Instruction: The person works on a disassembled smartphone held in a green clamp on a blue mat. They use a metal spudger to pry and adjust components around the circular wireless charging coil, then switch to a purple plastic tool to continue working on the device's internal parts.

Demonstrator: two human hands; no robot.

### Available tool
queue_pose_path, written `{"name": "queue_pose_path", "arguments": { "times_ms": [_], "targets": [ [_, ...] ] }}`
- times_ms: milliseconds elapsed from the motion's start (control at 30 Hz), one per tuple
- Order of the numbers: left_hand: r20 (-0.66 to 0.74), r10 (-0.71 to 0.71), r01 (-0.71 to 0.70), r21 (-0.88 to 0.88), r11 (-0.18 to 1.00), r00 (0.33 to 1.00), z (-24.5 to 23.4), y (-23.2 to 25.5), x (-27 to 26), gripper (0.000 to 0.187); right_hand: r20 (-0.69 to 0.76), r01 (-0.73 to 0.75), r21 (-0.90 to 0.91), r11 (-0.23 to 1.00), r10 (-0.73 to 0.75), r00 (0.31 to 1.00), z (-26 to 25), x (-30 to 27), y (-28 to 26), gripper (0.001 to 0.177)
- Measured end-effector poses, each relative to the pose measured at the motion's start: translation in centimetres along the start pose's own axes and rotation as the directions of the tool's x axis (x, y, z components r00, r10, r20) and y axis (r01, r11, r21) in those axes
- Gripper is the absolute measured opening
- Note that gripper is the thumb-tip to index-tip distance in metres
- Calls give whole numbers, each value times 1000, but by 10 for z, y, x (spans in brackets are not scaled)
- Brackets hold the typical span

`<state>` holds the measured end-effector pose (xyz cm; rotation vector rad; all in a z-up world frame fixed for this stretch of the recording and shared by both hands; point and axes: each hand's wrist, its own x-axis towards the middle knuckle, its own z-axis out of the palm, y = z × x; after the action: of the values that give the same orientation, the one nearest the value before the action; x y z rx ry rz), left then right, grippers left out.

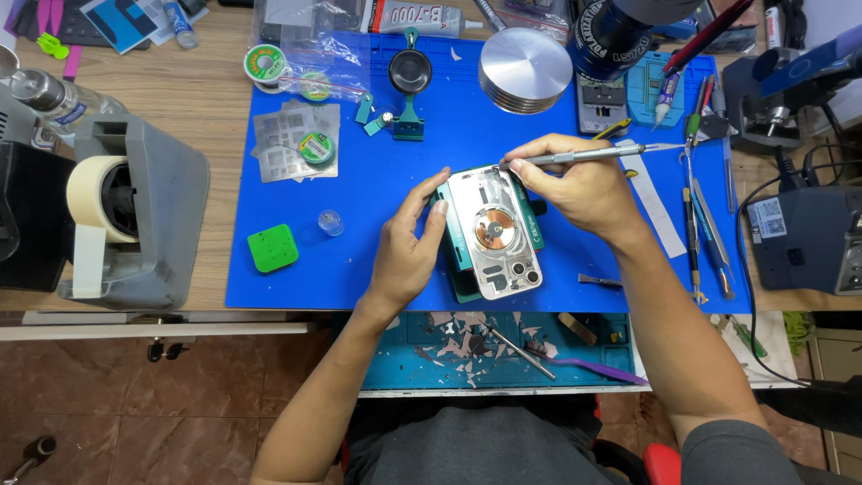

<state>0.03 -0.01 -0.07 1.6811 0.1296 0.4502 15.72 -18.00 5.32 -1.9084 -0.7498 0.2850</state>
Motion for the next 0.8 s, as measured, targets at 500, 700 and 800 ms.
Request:
{"name": "queue_pose_path", "arguments": {
  "times_ms": [500, 700, 800],
  "targets": [
    [-57, -39, 35, -53, 998, 998, 8, 4, -1, 36, 6, 57, -232, 971, -57, 998, -5, -2, -12, 13],
    [-46, -57, 52, -106, 993, 997, 10, -12, -2, 37, -29, 66, -365, 929, -83, 996, 4, -13, -23, 10],
    [-56, -42, 37, -94, 995, 998, 11, -14, -1, 37, -26, 127, -373, 919, -147, 989, 5, -20, -23, 10]
  ]
}}
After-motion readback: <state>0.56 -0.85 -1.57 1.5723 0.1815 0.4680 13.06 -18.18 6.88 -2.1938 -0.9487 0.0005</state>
